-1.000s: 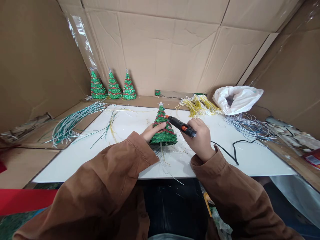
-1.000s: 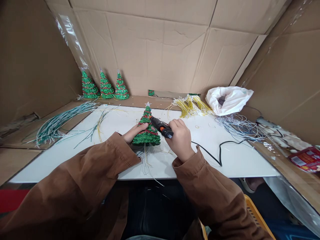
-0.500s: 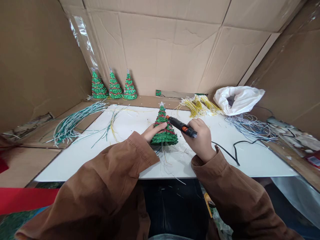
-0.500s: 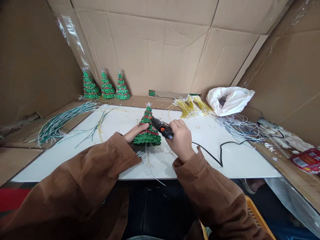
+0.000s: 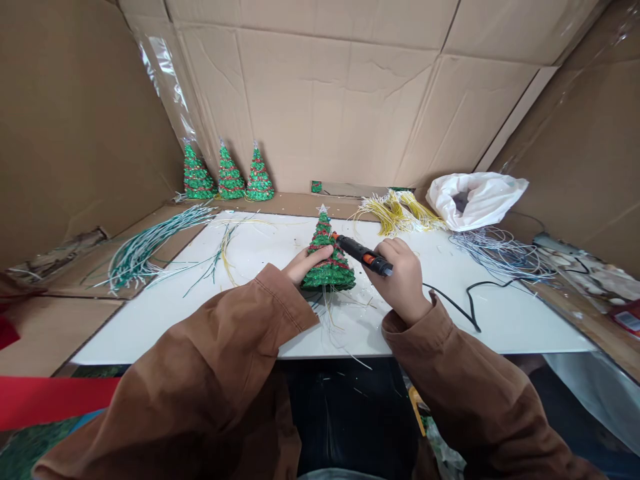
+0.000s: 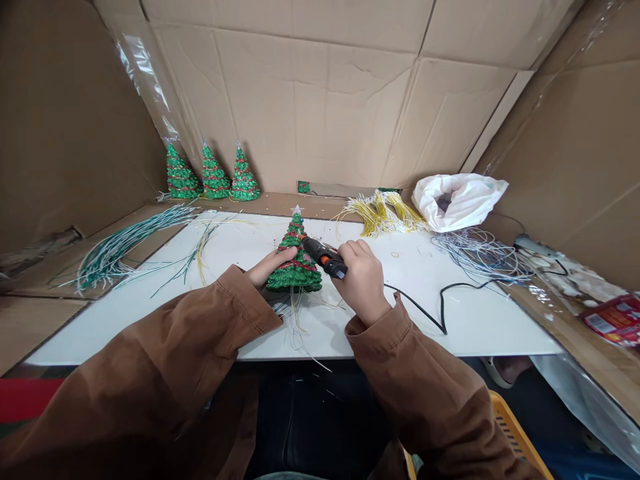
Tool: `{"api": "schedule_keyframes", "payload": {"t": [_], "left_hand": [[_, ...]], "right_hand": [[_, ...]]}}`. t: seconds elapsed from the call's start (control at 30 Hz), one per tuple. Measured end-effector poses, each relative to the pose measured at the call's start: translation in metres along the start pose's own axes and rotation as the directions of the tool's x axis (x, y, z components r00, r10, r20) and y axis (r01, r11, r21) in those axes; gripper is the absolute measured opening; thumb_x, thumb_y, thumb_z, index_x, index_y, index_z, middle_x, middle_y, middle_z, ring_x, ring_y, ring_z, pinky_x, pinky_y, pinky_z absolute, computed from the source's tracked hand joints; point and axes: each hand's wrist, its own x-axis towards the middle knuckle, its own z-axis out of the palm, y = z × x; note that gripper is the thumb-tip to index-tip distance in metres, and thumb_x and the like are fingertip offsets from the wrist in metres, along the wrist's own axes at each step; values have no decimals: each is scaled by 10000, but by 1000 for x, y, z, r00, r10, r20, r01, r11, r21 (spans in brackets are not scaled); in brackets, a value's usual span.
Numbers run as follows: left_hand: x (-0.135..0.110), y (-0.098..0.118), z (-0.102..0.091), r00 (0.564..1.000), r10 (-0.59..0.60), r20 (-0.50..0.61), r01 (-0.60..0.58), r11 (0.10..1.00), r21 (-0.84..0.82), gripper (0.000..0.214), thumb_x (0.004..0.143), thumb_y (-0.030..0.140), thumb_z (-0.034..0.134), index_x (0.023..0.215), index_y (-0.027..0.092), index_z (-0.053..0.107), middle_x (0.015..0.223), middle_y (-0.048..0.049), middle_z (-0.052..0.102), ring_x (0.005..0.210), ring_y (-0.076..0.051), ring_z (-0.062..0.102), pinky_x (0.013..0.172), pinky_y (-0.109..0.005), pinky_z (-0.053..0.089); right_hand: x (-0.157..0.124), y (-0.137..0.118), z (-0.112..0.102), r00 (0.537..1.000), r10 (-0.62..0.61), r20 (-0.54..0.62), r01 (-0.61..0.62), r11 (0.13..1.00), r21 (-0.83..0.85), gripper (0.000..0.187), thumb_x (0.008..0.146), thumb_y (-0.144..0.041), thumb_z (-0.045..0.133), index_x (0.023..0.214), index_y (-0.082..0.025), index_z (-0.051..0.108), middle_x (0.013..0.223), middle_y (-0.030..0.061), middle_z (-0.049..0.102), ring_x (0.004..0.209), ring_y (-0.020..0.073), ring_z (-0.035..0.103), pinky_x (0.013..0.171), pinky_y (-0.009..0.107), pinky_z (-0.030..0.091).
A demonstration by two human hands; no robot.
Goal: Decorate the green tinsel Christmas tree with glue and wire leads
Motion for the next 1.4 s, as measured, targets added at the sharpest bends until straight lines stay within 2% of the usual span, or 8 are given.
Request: {"api": "schedule_keyframes", "payload": {"t": [0.37, 0.63, 0.77, 0.9, 1.0, 1.07, 1.2, 1.4], "left_hand": [[0, -1, 0, 1000, 12, -8, -12, 1000, -21, 368, 666, 394, 733, 892, 115, 653, 865, -116, 720, 796, -217, 681, 802, -348, 519], [0, 0, -2, 999, 18, 35, -19, 999, 27, 395, 674, 437, 720, 882, 108, 657, 841, -108, 716, 755, -201, 676, 796, -344, 513], [0, -1, -2, 999, 14, 39, -15, 1000, 27, 409, 668, 444, 722, 883, 102, 657, 820, -111, 715, 745, -202, 675, 791, -344, 513], [1, -1, -3, 1000, -9, 2, 9, 1000, 15, 413, 651, 452, 733, 879, 117, 659, 827, -101, 718, 736, -198, 674, 808, -351, 506], [1, -1, -4, 999, -24, -26, 24, 1000, 3, 405, 634, 442, 746, 868, 122, 664, 849, -109, 723, 739, -205, 674, 836, -359, 498], [1, 0, -4, 998, -46, -41, 45, 999, -18, 386, 652, 423, 735, 891, 127, 670, 867, -113, 725, 772, -215, 679, 867, -364, 489], [-2, 6, 1, 995, -82, -50, 72, 981, -180, 379, 752, 437, 632, 976, 132, 660, 898, -107, 724, 858, -227, 682, 914, -377, 475], [-8, 22, 5, 995, -45, -84, 9, 924, -383, 389, 843, 472, 485, 958, 140, 651, 870, -93, 722, 866, -228, 678, 903, -419, 478]], "right_hand": [[2, 2, 1, 998, 50, -25, -49, 998, 49, 167, 751, -209, 530, 635, -215, 410, 650, 21, 491, 666, 182, 418, 589, 290, 302], [21, 2, 2, 985, 168, -34, -154, 955, 253, 223, 685, -207, 580, 596, -209, 376, 605, -22, 435, 608, 142, 406, 584, 266, 311], [21, -2, -3, 975, 218, 49, -218, 880, 421, 150, 664, -213, 587, 611, -193, 448, 587, -37, 445, 572, 117, 410, 566, 251, 339], [5, 10, -13, 908, 413, 72, -393, 780, 487, 126, 672, -277, 603, 677, -158, 563, 593, -24, 514, 560, 114, 456, 560, 250, 386], [-12, 33, -20, 816, 575, 58, -563, 768, 306, 235, 687, -372, 604, 611, -154, 560, 522, -23, 491, 531, 122, 449, 518, 250, 359], [-23, 52, -21, 773, 610, 175, -634, 759, 148, 272, 701, -409, 581, 609, -154, 565, 500, -17, 484, 513, 133, 451, 498, 259, 338], [-39, 74, -16, 699, 620, 357, -639, 765, -77, 282, 723, -414, 548, 642, -147, 591, 595, 54, 598, 577, 189, 539, 523, 285, 363], [-47, 75, -9, 628, 637, 448, -645, 748, -159, 349, 767, -440, 516, 827, -118, 634, 691, 104, 634, 648, 225, 582, 571, 308, 402]]}}
